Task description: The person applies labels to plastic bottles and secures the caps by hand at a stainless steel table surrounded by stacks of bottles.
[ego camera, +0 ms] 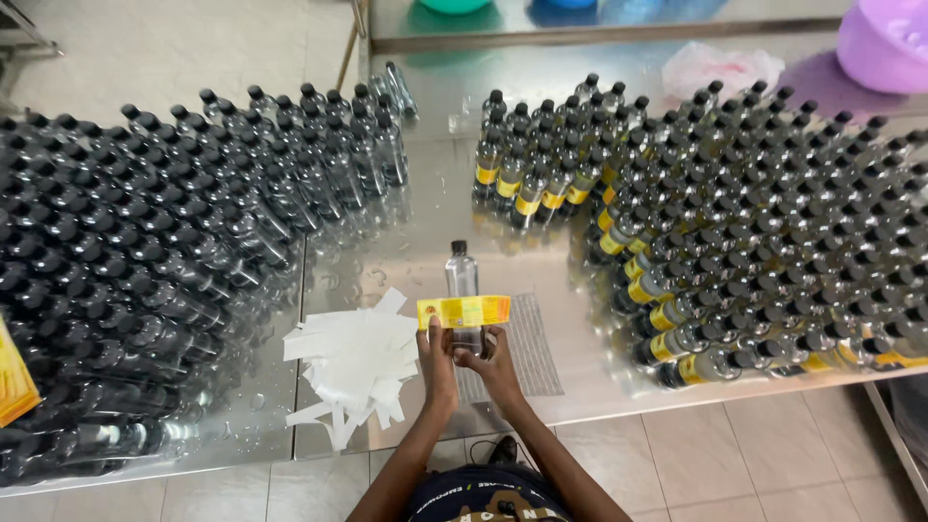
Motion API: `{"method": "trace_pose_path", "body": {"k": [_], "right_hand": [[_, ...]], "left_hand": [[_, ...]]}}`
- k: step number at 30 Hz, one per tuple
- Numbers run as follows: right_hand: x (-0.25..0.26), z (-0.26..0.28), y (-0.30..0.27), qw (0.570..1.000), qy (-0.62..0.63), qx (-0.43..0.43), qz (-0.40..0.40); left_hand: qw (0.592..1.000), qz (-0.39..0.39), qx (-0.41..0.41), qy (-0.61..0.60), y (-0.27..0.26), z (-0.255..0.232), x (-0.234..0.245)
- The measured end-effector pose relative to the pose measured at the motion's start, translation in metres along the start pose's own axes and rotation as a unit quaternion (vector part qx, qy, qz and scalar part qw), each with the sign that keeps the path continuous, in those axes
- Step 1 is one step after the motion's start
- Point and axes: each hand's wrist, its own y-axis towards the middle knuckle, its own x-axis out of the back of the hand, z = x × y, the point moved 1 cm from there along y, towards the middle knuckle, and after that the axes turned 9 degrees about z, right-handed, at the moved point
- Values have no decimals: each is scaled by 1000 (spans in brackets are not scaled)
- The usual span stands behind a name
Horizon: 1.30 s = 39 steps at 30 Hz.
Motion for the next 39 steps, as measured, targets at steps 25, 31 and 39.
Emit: {"method": "trace_pose_path", "body": {"k": [25,31,39], "right_hand": [[-25,108,-45,982,70,169,37],[-25,106,-48,986,51,157,26],[-11,83,-47,934,242,42,260]], "left_hand": [[763,117,-535,344,6,-144,-58],[798,51,-499,334,-21,-143,-47],[904,407,-128,-35,88,-118,-23]]}}
